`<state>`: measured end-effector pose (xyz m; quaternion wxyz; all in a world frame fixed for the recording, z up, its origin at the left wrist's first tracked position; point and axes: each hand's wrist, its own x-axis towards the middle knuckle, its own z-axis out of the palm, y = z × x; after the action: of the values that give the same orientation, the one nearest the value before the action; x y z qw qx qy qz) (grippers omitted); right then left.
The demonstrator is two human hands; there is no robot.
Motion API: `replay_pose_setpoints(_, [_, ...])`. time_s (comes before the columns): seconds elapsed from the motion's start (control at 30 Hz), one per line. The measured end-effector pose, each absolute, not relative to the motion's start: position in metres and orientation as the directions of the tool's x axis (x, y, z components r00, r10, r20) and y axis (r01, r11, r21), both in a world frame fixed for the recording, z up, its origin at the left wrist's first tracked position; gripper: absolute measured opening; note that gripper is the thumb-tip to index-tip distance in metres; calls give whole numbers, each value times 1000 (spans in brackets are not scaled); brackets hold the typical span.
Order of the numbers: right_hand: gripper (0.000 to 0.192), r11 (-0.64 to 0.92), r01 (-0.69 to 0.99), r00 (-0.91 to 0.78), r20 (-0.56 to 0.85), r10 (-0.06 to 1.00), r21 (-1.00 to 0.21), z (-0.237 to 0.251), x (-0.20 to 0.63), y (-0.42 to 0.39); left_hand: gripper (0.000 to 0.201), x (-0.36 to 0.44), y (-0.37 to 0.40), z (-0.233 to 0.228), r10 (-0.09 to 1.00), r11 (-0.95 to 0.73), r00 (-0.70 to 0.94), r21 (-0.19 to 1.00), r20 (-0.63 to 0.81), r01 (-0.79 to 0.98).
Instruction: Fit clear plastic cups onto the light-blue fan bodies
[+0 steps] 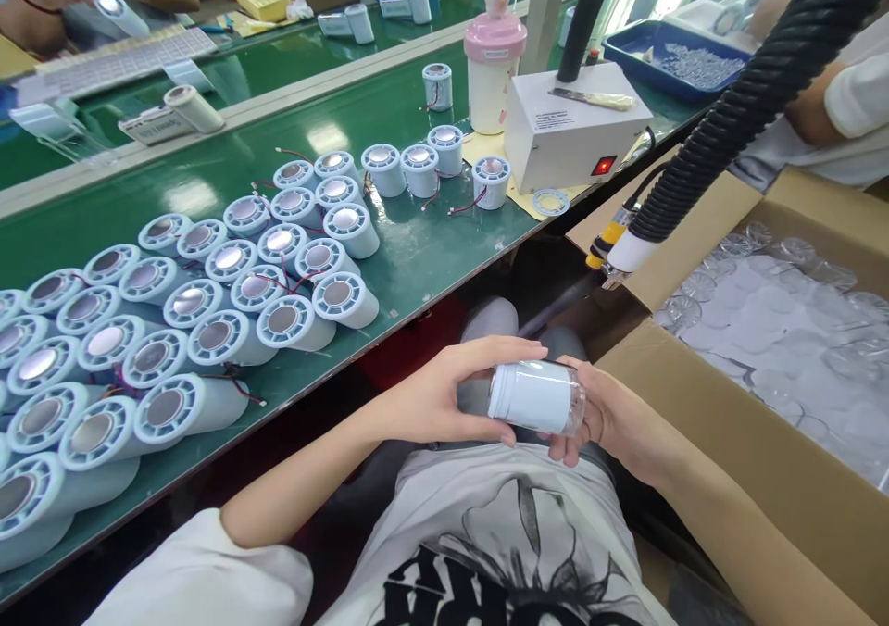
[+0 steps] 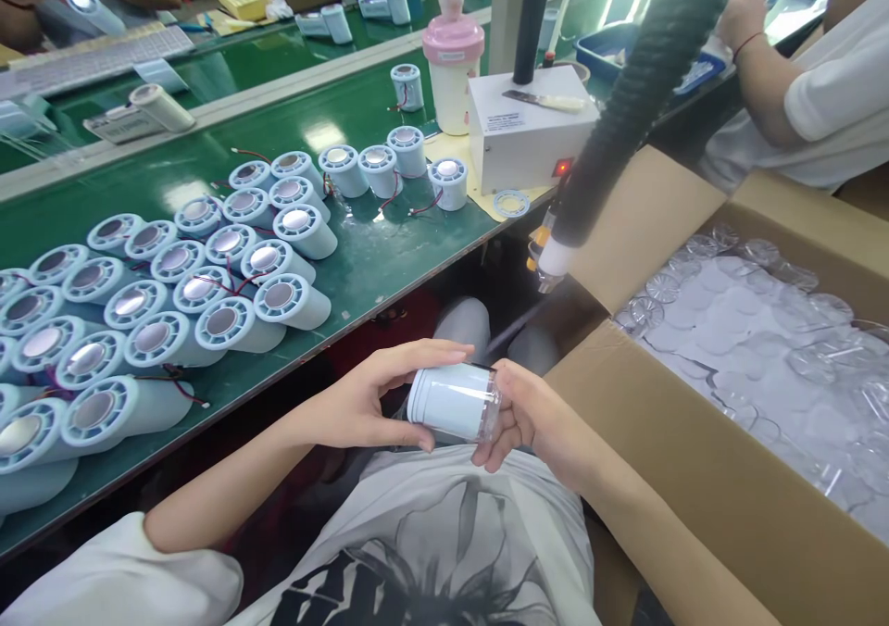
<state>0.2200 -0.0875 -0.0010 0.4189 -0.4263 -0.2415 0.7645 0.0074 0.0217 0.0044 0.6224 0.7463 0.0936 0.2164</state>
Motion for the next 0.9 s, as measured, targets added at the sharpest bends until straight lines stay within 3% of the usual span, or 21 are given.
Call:
replay_pose_setpoints(0.3, [65,-731,-431,-468,-562,682,-529,0,220,-86,80,8,19,6,414,-317,871,939,266,-136])
replay_pose_setpoints(0.37, [71,-749,-401,-488,-570,662,-527,-2,220,-88,72,9,16,9,437,-295,868,949,237,-111])
replay_pose_setpoints(0.43, [79,-705,-358,-452,-547,705,-613,-5,221,-91,65,9,12,12,478,-235,861,970,177,-69])
replay_pose_setpoints(0.5, [76,-500,-285,-300,-419,857,-818,-8,222,-94,62,9,9,15,521,-142,848,989,99,-28])
replay_pose_setpoints(0.57, [67,-106,-46,-103,-101,990,-993,-9,226,-95,61,9,7,17,540,-33,841,999,13,5])
replay_pose_setpoints(0.63, [67,302,279,-80,291,953,-912,-8,229,-97,61,8,7,18,529,67,846,997,-67,37])
replay_pose_setpoints(0.7, [67,485,437,-176,457,872,-758,-8,231,-98,63,7,8,19,500,118,856,990,-130,82])
replay_pose_setpoints(0.77, [63,442,393,-190,399,897,-806,-9,232,-100,69,7,10,20,476,109,868,989,-139,99])
replay_pose_setpoints(0.83, [57,250,220,-150,221,964,-943,-11,232,-102,75,6,10,20,461,68,882,995,-95,72])
replay_pose_setpoints(0.9, [51,89,44,-139,82,987,-995,-12,231,-103,78,5,11,20,446,35,894,999,-44,32])
